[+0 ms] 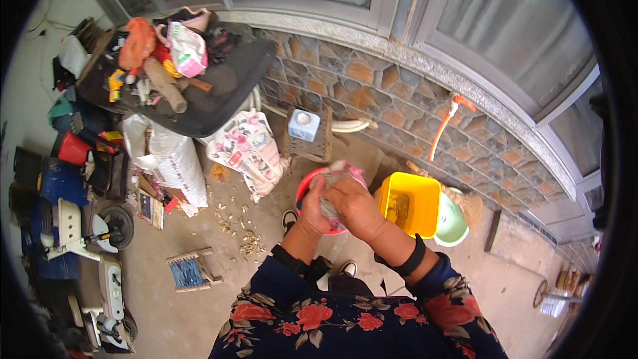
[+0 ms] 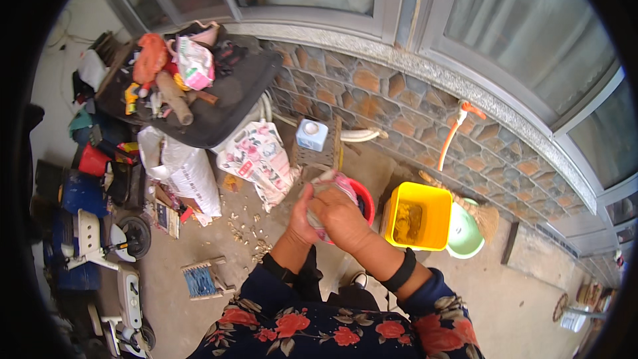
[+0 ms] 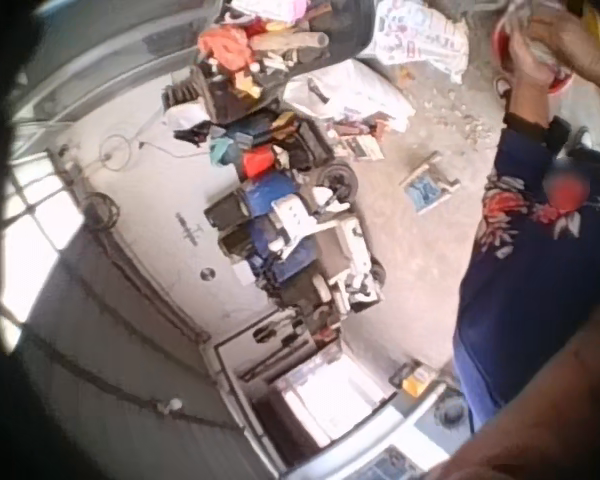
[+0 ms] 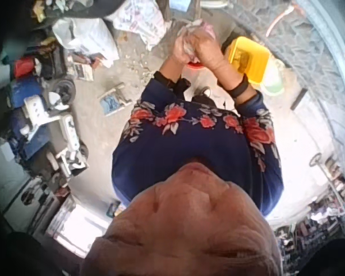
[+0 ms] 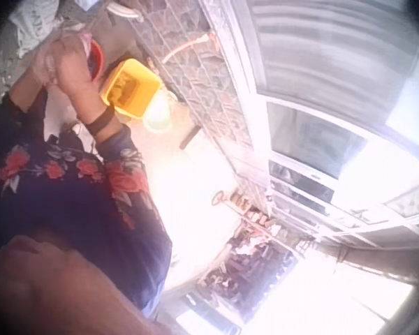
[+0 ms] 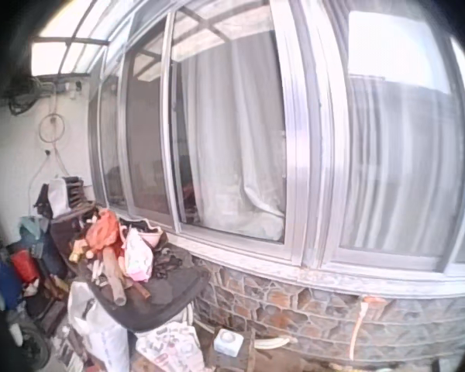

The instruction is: The person wipes a white radiator with a cloth, then moves outside to wash the cloth in a blue bucket, adds detergent, and rinses it in a blue basin. The person wrings and refolds the cloth repeatedly.

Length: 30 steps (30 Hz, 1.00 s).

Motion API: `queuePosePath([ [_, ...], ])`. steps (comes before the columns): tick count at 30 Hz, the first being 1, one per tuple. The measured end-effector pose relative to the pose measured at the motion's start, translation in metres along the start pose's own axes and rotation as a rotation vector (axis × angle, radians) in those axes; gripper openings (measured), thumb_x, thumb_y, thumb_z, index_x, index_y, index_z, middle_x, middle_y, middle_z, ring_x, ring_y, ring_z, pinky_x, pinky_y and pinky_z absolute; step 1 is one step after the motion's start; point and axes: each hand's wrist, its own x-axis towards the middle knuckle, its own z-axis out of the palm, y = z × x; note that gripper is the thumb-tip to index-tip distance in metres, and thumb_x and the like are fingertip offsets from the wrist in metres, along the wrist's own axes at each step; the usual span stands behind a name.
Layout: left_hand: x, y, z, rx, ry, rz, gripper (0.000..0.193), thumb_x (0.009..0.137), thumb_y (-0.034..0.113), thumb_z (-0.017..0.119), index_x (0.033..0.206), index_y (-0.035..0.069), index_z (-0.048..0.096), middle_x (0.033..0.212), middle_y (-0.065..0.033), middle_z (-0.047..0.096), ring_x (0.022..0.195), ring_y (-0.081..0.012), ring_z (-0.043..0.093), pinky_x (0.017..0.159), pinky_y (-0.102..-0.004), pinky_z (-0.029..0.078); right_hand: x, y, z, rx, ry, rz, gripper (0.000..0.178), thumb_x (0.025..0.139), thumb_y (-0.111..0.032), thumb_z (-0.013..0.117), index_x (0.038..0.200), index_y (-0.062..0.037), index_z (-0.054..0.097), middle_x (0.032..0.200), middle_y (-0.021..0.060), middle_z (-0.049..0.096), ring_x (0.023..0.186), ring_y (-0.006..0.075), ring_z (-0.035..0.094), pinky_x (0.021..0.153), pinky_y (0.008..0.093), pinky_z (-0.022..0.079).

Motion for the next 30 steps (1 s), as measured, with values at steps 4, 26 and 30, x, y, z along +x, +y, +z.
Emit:
queuePosePath([
  [4, -0.033, -0.028, 0.040, -0.043, 0.149, -0.122, 0.057, 0.086, 0.052, 0.031, 0.121, 0.007, 0.042, 0.118, -0.0119, 0.048, 0.110, -0.0251, 0.045, 0.096, -0.0395, 0.033, -0.022, -0.026, -0.029, 0.088, -0.041, 0.129, 0.012, 0.067, -0.005, 0.054, 0.079, -0.0068, 0.058, 0.077, 0.0117, 0.057, 0.076, 0.0287, 0.056, 0.067, 0.0358, 0.045],
  [26, -0.216, -0.067, 0.042, -0.029, -0.117, 0.163, 0.060, 0.086, 0.052, 0.030, 0.123, 0.005, 0.039, 0.120, -0.0122, 0.047, 0.110, -0.0253, 0.046, 0.093, -0.0382, 0.036, -0.137, -0.185, -0.030, 0.212, 0.076, 0.191, 0.019, 0.074, 0.003, 0.054, 0.092, -0.0009, 0.057, 0.092, 0.0157, 0.058, 0.089, 0.0324, 0.055, 0.078, 0.0340, 0.045],
  [30, -0.248, -0.076, 0.037, -0.086, -0.114, 0.136, 0.063, 0.085, 0.055, 0.030, 0.122, 0.003, 0.039, 0.121, -0.0125, 0.046, 0.111, -0.0262, 0.045, 0.095, -0.0407, 0.034, -0.146, -0.198, -0.023, 0.443, 0.006, 0.417, 0.017, 0.077, 0.000, 0.054, 0.093, -0.0025, 0.058, 0.089, 0.0149, 0.060, 0.080, 0.0314, 0.058, 0.071, 0.0315, 0.047],
])
